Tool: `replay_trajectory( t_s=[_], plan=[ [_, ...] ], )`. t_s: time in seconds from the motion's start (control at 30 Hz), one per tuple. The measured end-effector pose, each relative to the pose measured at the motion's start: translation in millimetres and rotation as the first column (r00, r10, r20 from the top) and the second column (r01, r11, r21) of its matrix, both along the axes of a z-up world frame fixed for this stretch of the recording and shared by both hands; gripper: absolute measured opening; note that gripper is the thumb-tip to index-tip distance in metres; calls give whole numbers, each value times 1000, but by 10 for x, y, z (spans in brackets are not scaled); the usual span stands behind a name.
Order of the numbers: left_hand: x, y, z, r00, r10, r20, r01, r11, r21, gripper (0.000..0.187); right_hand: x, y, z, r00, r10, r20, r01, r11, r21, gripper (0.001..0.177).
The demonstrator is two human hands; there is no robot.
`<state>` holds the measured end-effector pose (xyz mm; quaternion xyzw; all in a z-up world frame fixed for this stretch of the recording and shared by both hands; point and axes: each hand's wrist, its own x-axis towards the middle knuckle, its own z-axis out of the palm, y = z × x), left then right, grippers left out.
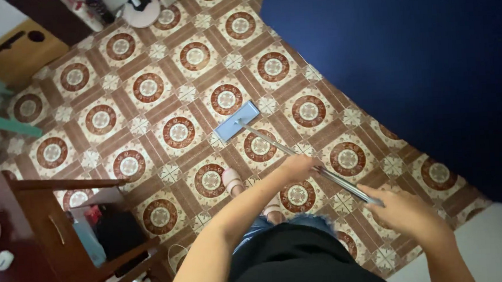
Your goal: Clean the floor using a flat mop.
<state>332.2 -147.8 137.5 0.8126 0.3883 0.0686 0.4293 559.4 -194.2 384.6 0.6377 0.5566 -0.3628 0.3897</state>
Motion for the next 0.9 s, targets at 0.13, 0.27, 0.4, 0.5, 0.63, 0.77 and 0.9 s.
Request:
replay_trajectory(
  t_s=[0.13, 0.27, 0.4, 0.5, 0.63, 0.77, 0.9],
  plan=[
    [-118, 191, 69, 996, -63, -69, 58, 996, -69, 34, -154, 175, 91, 999, -51, -15, 50, 998, -49, 54],
    [-472, 441, -100, 995, 64, -76, -68, 996, -51, 25, -594, 520, 23, 989, -64, -136, 64, 998, -5, 56],
    [-1043, 773, 414, 905, 246, -347, -342, 906, -250, 30, -1246, 964, -188, 955, 124, -270, -103, 990, 92, 55],
    [-1652, 909, -520, 916, 363, -171, -373, 927, -26, 37, -1885, 1341, -288, 919, 229, -321, -185, 969, 164, 55],
    [-2230, 999, -412, 840, 539, -61, -532, 841, 98, 77, -2639, 1806, -974, 876, 317, -364, -198, 924, 329, 33],
    [-2762, 921, -336, 738, 631, -238, -636, 769, 68, 92, -3452, 2310, -1511, 859, 354, -370, -164, 875, 456, 23],
    [-3077, 782, -127, 733, 644, -218, -647, 759, 69, 101, -4000, 2730, -2096, 829, 343, -442, -104, 871, 480, 23]
  ],
)
